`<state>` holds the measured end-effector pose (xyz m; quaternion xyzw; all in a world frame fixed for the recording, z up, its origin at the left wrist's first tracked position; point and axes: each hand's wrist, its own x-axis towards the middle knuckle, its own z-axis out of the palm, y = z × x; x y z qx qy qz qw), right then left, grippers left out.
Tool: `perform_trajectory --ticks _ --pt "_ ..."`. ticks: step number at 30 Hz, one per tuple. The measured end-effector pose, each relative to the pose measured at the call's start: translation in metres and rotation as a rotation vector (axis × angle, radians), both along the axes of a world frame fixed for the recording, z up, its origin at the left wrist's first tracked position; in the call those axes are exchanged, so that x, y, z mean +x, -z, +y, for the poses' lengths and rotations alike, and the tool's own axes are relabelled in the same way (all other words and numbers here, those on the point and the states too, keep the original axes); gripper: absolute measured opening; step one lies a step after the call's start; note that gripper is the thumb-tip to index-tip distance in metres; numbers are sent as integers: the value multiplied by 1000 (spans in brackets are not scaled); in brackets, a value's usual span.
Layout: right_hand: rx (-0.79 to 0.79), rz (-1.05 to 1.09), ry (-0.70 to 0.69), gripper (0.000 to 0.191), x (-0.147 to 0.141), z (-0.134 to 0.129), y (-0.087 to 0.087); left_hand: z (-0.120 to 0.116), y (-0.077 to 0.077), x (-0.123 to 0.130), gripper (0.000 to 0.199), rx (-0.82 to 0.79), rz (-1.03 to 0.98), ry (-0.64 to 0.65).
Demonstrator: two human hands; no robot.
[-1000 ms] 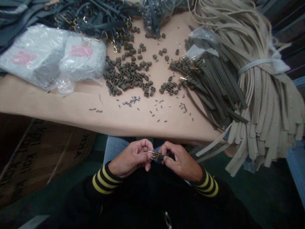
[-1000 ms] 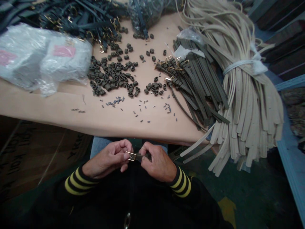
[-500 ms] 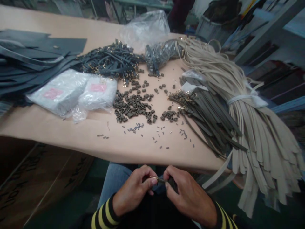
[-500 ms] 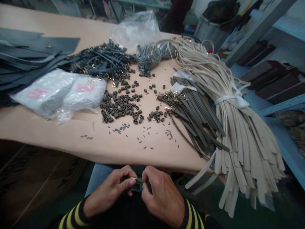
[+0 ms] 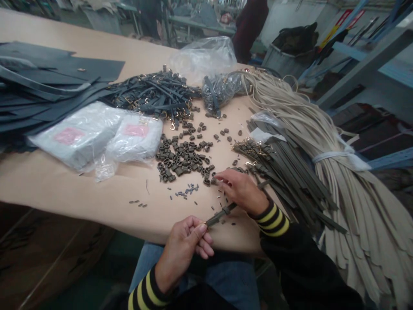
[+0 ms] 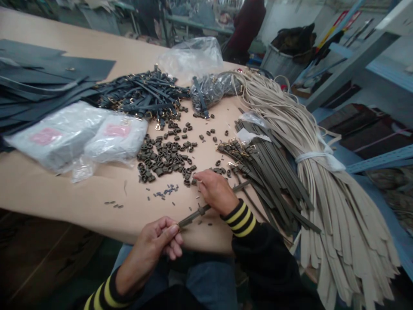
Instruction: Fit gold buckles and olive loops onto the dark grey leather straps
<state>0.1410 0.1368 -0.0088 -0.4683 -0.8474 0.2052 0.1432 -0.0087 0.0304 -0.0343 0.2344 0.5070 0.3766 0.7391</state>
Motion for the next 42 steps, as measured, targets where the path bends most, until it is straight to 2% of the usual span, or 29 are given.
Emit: perform_trajectory --ticks 2,5,8,11,15,18,22,25,29,33,38,42 --pt "42 -84 -51 21 -6 10 11 -1 1 -1 34 -12 -3 -8" --pt "37 -190 -92 16 -9 15 17 -1 1 -2 34 -20 -6 -7" --pt "41 -210 -61 9 -8 15 14 -1 1 -1 33 -20 -3 -6" --pt "22 -131 -15 6 -5 8 4 0 1 -1 31 -10 3 -9" --pt "-76 96 52 8 0 -18 -14 -1 0 0 28 21 23 -14" --pt "-220 227 118 10 3 -49 -20 -5 -2 2 26 45 36 -21" --pt "-365 292 290 13 6 -84 -9 -11 -5 6 24 67 49 -32" --pt "-425 396 364 14 8 -96 1 -14 -7 8 23 95 70 -21" --pt "-405 504 322 15 11 -101 4 -18 -8 9 23 141 109 22" --pt "-373 514 285 16 14 -104 3 -25 -7 9 23 146 125 56" --pt "-472 563 209 14 18 -106 4 -29 -8 11 23 156 147 54" --pt "-462 531 208 13 19 -107 4 -29 -6 10 23 166 162 78"
